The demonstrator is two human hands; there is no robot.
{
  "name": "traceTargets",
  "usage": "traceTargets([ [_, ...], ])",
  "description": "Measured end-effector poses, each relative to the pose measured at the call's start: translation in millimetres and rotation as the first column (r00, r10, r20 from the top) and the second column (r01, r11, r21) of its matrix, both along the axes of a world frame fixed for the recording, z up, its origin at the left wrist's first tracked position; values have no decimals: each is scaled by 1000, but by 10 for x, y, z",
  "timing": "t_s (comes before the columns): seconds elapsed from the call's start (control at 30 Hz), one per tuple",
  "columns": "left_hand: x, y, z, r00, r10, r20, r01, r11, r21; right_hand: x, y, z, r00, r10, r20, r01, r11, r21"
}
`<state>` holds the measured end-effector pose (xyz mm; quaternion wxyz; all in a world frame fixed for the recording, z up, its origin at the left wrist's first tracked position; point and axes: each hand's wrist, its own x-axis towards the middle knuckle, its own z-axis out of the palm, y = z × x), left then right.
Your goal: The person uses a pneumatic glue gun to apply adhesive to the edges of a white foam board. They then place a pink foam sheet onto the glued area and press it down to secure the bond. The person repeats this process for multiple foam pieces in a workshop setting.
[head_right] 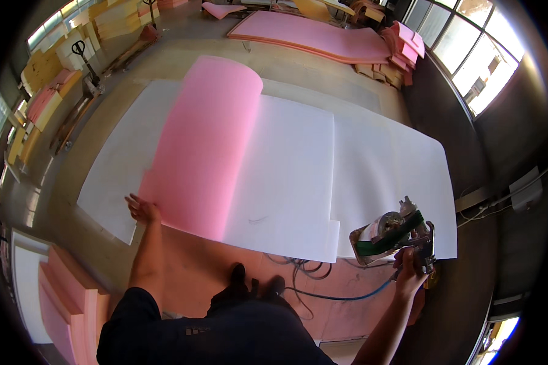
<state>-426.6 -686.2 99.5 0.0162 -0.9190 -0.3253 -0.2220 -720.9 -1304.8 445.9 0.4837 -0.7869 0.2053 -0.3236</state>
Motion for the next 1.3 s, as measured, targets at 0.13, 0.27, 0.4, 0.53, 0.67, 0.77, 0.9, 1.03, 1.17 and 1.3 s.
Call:
traceTargets([
  [0.13, 236, 92, 701, 605, -674, -424, 764, 340, 549, 49, -139, -194, 997, 41, 69, -46, 997, 63],
  [0.27, 429, -652, 1287, 321, -645, -693, 715, 645, -269, -142, -567, -286, 998, 54, 20, -55, 996, 65],
  [0.4, 584, -1179, 1510, 271, -653, -707, 501, 723, -476, -5, -325, -174, 999, -10, 53, 0, 981, 196],
  [0.53, 447, -1725, 1420, 565, -512, -647, 348, 859, -376, -109, -431, -410, 998, 31, 47, -40, 976, 212],
  [0.67, 257, -1847, 1257, 797, -451, -400, 483, 875, -24, -164, -428, -382, 998, 23, 56, -35, 975, 220],
  [0.77, 355, -1932, 1296, 638, -598, -486, 768, 441, 464, -204, -472, -397, 998, 13, 58, -23, 985, 173],
  [0.9, 534, -1944, 1132, 287, -659, -696, 953, 267, 141, -128, -507, -419, 992, 95, 81, -103, 990, 99],
  [1.03, 410, -2134, 1243, 413, -559, -719, 855, 509, 96, -123, -543, -287, 987, 160, 5, -160, 987, -16],
  [1.17, 270, -2212, 1411, 470, -591, -655, 753, 656, -52, -59, -597, -368, 984, 140, 107, -128, 985, -115],
  [1.3, 227, -1787, 1077, 541, -609, -580, 634, 748, -195, 20, -536, -297, 981, 169, 98, -170, 985, 0],
])
